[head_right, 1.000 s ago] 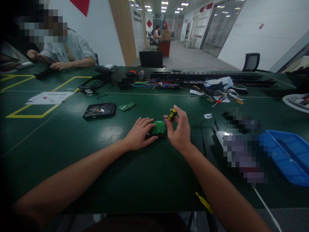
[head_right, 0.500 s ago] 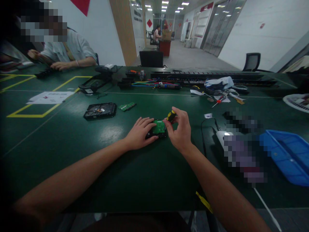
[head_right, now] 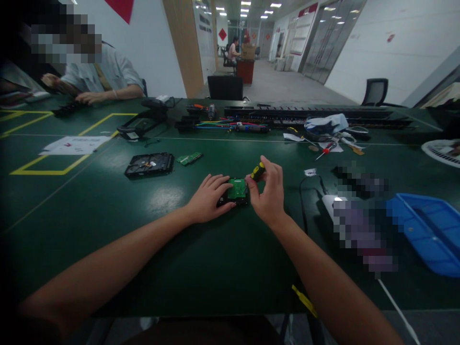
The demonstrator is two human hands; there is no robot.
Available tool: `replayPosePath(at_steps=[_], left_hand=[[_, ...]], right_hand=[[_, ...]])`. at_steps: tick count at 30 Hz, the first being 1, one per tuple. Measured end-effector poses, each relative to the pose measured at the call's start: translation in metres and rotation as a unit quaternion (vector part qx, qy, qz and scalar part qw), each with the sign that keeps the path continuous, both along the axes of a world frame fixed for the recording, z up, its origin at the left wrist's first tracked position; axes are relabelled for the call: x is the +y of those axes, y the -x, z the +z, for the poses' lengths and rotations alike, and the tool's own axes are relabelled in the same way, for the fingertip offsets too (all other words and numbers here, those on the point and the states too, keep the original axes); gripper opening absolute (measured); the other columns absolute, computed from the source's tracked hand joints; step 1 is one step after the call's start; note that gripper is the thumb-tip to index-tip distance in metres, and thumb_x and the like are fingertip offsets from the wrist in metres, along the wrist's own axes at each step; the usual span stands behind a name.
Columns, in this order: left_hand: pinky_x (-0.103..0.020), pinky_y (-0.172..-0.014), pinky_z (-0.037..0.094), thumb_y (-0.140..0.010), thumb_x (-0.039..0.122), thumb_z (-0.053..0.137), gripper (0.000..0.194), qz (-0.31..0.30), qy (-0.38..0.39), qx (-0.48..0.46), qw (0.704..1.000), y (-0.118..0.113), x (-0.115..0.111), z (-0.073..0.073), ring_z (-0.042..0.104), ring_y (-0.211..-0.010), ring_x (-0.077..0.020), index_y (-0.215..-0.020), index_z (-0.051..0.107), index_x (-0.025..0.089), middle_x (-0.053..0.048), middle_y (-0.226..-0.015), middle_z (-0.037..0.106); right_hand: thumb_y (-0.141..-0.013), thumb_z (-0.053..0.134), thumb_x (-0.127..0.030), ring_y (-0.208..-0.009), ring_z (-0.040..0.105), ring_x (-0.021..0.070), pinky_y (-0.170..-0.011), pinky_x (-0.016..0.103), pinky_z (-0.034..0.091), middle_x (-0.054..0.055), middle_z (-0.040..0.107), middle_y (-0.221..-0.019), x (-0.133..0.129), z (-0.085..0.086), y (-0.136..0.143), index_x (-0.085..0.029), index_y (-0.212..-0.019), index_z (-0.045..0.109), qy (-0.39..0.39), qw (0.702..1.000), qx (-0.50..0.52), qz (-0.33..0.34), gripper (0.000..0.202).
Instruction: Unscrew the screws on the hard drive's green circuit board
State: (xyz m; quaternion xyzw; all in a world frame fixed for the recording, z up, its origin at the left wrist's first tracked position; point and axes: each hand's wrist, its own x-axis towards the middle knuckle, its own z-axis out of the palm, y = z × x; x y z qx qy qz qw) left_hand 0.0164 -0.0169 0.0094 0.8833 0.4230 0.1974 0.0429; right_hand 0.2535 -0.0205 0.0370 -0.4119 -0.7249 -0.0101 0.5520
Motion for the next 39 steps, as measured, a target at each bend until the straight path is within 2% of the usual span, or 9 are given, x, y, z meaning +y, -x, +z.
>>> replayPosePath(at_steps=[6, 10, 14, 17, 21, 25, 29, 32, 39], left_hand=[[-0.067, -0.131, 0.024, -0.099, 0.059, 0.061, 0.059, -0.001, -0.003, 0.000, 1.000, -0.0001, 0.0004, -0.0003, 0.040, -0.154, -0.0390, -0.144, 0.057, 0.021, -0.014, -0.162, 0.050], [-0.067, -0.131, 0.024, -0.099, 0.059, 0.061, 0.060, 0.000, -0.004, 0.001, 1.000, 0.0000, 0.0005, -0.0015, 0.041, -0.153, -0.0390, -0.145, 0.057, 0.021, -0.014, -0.162, 0.050], [-0.067, -0.131, 0.023, -0.099, 0.060, 0.061, 0.060, 0.001, -0.004, 0.001, 1.000, -0.0001, 0.0006, -0.0018, 0.041, -0.153, -0.0392, -0.145, 0.057, 0.021, -0.014, -0.162, 0.050], [-0.066, -0.131, 0.023, -0.099, 0.059, 0.061, 0.059, 0.000, -0.004, -0.005, 1.000, -0.0001, 0.0003, -0.0011, 0.040, -0.154, -0.0391, -0.144, 0.057, 0.022, -0.014, -0.162, 0.050], [-0.067, -0.131, 0.023, -0.099, 0.059, 0.062, 0.058, -0.001, -0.002, -0.011, 1.000, -0.0004, -0.0003, -0.0002, 0.041, -0.154, -0.0386, -0.144, 0.057, 0.023, -0.013, -0.161, 0.051], [-0.066, -0.131, 0.023, -0.098, 0.058, 0.063, 0.059, 0.001, 0.000, -0.014, 1.000, -0.0008, -0.0006, -0.0005, 0.041, -0.153, -0.0387, -0.144, 0.058, 0.022, -0.014, -0.161, 0.051], [-0.066, -0.131, 0.023, -0.098, 0.059, 0.062, 0.059, 0.002, -0.003, -0.007, 1.000, -0.0008, 0.0000, -0.0014, 0.041, -0.153, -0.0387, -0.144, 0.058, 0.022, -0.014, -0.162, 0.050], [-0.066, -0.131, 0.023, -0.099, 0.059, 0.061, 0.058, 0.002, -0.005, -0.004, 1.000, -0.0006, 0.0006, -0.0018, 0.041, -0.153, -0.0388, -0.144, 0.058, 0.021, -0.014, -0.162, 0.051], [-0.067, -0.130, 0.023, -0.098, 0.060, 0.063, 0.062, 0.000, -0.001, -0.003, 1.000, -0.0001, 0.0021, -0.0032, 0.040, -0.154, -0.0388, -0.147, 0.056, 0.023, -0.014, -0.162, 0.050]], right_hand=[[-0.104, 0.059, -0.022, -0.103, 0.071, 0.0222, -0.094, 0.050, 0.068, 0.012, 0.047, -0.144, 0.0007, -0.0009, -0.0001, -0.039, -0.164, 0.031, 0.025, 0.997, 0.012, 0.071, 0.069], [-0.098, 0.069, -0.023, -0.111, 0.067, 0.0248, -0.089, 0.048, 0.070, 0.010, 0.046, -0.145, 0.0022, -0.0013, -0.0020, -0.040, -0.160, 0.037, 0.007, 0.997, 0.022, 0.068, 0.072], [-0.093, 0.077, -0.024, -0.108, 0.063, 0.0262, -0.080, 0.046, 0.069, 0.010, 0.052, -0.134, 0.0014, 0.0022, -0.0028, -0.039, -0.157, 0.042, -0.017, 0.999, -0.012, 0.043, 0.074], [-0.094, 0.075, -0.023, -0.105, 0.062, 0.0268, -0.079, 0.047, 0.068, 0.009, 0.054, -0.128, -0.0004, 0.0051, -0.0018, -0.039, -0.157, 0.044, -0.026, 0.999, -0.030, 0.026, 0.072], [-0.100, 0.064, -0.021, -0.109, 0.064, 0.0275, -0.087, 0.051, 0.069, 0.011, 0.054, -0.133, -0.0025, 0.0050, 0.0009, -0.040, -0.164, 0.035, 0.006, 0.999, -0.025, 0.029, 0.073], [-0.104, 0.053, -0.022, -0.102, 0.070, 0.0237, -0.098, 0.054, 0.066, 0.015, 0.048, -0.146, -0.0023, 0.0012, 0.0019, -0.037, -0.170, 0.020, 0.054, 0.997, -0.006, 0.050, 0.075], [-0.106, 0.051, -0.024, -0.105, 0.073, 0.0260, -0.105, 0.058, 0.063, 0.016, 0.044, -0.154, -0.0016, -0.0011, 0.0016, -0.037, -0.170, 0.016, 0.065, 0.996, 0.000, 0.055, 0.074], [-0.104, 0.054, -0.023, -0.102, 0.073, 0.0259, -0.100, 0.057, 0.066, 0.016, 0.046, -0.152, -0.0019, -0.0002, 0.0017, -0.037, -0.169, 0.021, 0.057, 0.997, -0.006, 0.046, 0.074], [-0.096, 0.071, -0.024, -0.102, 0.066, 0.0250, -0.074, 0.044, 0.071, 0.011, 0.053, -0.137, -0.0016, 0.0027, 0.0007, -0.039, -0.161, 0.036, 0.005, 1.000, -0.017, 0.003, 0.076]])
